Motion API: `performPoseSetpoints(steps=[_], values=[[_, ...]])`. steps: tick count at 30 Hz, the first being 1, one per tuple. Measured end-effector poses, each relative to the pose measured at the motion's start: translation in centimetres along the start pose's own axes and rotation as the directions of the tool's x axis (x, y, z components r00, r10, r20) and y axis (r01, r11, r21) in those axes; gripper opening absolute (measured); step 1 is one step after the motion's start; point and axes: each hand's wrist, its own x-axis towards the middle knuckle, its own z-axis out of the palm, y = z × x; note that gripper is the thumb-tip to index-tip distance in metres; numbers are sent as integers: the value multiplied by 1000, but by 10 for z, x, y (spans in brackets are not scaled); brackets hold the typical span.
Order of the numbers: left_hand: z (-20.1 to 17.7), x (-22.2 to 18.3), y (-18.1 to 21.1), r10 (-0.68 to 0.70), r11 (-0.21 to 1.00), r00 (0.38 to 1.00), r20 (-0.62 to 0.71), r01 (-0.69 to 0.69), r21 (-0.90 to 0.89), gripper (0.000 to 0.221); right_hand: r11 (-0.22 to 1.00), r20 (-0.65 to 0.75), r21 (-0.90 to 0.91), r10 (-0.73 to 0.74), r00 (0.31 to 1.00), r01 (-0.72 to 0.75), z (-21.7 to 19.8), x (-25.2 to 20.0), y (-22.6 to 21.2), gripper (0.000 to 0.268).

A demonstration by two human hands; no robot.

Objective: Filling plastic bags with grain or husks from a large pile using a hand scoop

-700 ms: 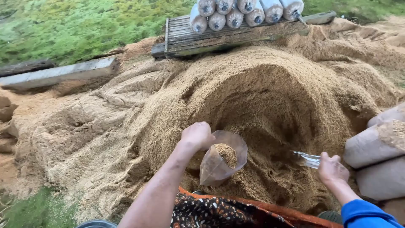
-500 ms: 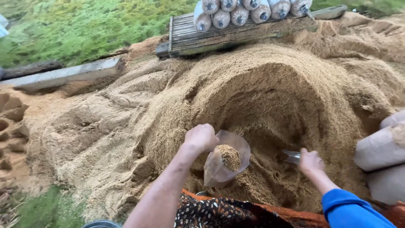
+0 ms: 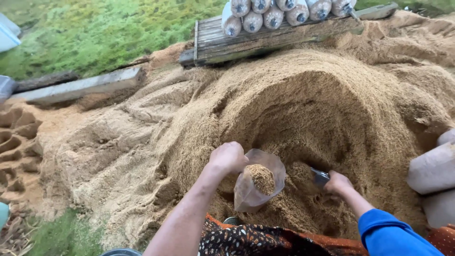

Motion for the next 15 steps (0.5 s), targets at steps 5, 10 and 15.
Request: performPoseSetpoints(steps=[5, 10, 15], values=[[-2, -13, 7, 0, 999, 1000, -12, 0, -34, 35, 997, 6, 63, -41, 999, 40, 33, 41, -24, 64], [-3, -17, 8, 9, 999, 1000, -16, -10, -43, 35, 991, -5, 124, -46, 999, 46, 50, 57, -20, 73], [-2, -7, 5, 34, 998, 999, -39, -36, -43, 33, 960, -52, 236, -139, 989, 147, 41, 73, 7, 73]])
